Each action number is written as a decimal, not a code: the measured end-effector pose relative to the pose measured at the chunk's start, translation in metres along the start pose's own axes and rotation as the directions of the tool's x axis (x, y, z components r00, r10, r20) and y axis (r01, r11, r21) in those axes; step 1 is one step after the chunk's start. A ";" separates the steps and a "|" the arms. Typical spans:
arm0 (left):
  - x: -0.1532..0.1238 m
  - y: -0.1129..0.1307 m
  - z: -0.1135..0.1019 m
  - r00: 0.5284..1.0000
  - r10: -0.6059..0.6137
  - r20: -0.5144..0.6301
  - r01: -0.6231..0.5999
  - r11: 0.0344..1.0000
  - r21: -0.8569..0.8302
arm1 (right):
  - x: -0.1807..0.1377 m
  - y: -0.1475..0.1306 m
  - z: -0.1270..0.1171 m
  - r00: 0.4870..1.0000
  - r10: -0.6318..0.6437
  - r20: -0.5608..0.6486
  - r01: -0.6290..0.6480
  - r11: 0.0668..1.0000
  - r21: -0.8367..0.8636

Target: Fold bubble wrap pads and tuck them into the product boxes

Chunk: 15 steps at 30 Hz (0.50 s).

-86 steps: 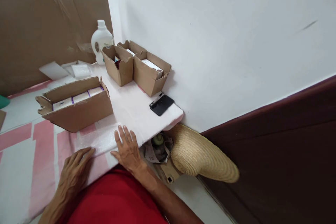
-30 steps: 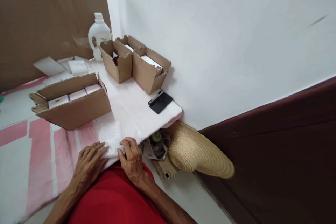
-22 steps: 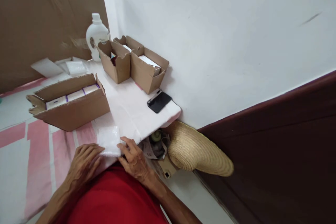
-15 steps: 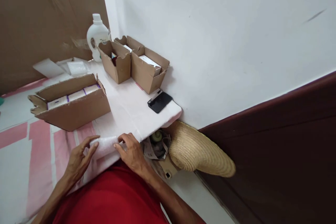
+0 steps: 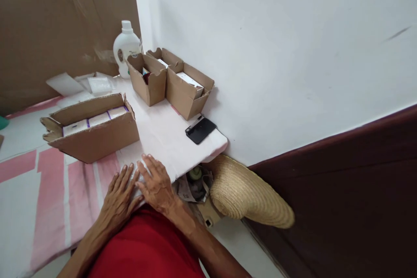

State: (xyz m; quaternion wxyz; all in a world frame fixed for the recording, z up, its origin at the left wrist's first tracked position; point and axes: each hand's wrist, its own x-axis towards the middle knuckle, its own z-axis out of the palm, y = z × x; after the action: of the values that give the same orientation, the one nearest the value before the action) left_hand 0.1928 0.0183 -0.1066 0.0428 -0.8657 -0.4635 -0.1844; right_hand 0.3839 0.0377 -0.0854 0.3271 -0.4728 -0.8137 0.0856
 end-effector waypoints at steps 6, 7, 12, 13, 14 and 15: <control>0.002 -0.001 0.000 1.000 -0.024 0.006 0.024 1.000 -0.012 | -0.012 0.008 0.012 0.981 -0.035 0.191 0.042 0.998 -0.035; 0.003 -0.001 -0.001 0.999 -0.030 0.016 0.031 0.999 -0.020 | -0.012 0.010 0.013 0.982 -0.032 0.187 0.040 0.999 -0.037; 0.004 -0.015 -0.005 1.000 -0.002 0.005 0.003 0.997 -0.076 | -0.005 0.018 0.015 0.982 -0.127 0.142 0.140 0.986 -0.086; 0.005 -0.018 -0.008 0.999 0.020 -0.027 -0.022 0.996 -0.082 | -0.002 0.020 0.014 0.979 -0.164 0.122 0.177 0.978 -0.109; 0.006 -0.021 -0.011 0.997 0.048 -0.062 -0.053 0.995 -0.082 | 0.002 0.020 0.011 0.974 -0.202 0.105 0.215 0.968 -0.128; 0.009 -0.024 -0.017 0.993 0.076 -0.093 -0.083 0.993 -0.078 | 0.007 0.020 0.007 0.966 -0.240 0.092 0.252 0.958 -0.140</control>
State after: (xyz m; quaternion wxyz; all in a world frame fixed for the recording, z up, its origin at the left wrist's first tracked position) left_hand 0.1734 0.0346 -0.0904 0.0356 -0.8753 -0.4182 -0.2401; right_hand 0.3915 0.0548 -0.0963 0.2683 -0.3876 -0.8819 0.0002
